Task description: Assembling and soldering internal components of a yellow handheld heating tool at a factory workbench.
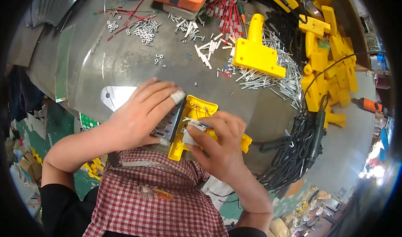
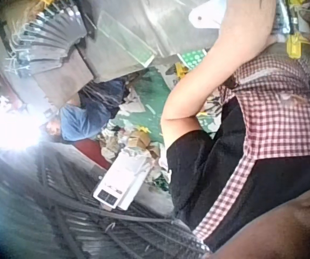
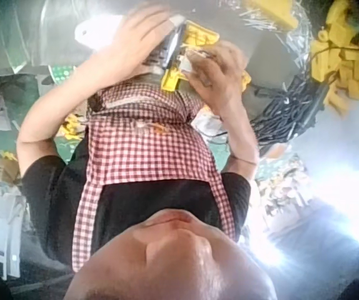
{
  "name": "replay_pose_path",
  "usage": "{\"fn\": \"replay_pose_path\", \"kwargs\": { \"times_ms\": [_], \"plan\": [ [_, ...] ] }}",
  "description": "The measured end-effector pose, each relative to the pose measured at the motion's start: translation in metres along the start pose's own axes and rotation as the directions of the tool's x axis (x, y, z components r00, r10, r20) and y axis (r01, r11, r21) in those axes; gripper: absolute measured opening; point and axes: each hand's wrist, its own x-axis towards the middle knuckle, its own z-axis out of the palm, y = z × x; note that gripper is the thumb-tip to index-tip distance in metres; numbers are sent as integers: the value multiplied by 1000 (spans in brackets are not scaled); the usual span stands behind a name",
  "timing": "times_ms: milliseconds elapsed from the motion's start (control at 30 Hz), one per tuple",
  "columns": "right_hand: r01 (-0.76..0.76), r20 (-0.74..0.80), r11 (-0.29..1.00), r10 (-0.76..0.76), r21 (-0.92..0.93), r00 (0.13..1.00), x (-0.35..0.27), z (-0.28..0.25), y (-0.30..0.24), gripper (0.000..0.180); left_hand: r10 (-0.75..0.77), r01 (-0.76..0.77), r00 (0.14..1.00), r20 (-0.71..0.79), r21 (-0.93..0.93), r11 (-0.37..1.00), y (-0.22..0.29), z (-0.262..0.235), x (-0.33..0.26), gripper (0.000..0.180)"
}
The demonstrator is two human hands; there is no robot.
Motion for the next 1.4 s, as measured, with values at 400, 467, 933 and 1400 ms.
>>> {"fn": "replay_pose_path", "kwargs": {
  "times_ms": [400,467,933,1400],
  "plan": [
    [90,161,974,-57,-207,985,14,-16,-9,42,32,-32,997,-65,-3,999,-6,6,-3,87],
    [69,161,982,-40,-175,986,18,-15,-8,41,34,-35,997,-69,-2,999,-5,7,-3,86],
    [60,165,986,-34,-155,986,15,-12,-9,38,34,-34,999,-38,8,999,13,-10,2,90],
    [49,212,994,-28,-96,977,16,-23,-17,23,-67,66,997,47,22,998,27,-22,2,104]
  ]
}}
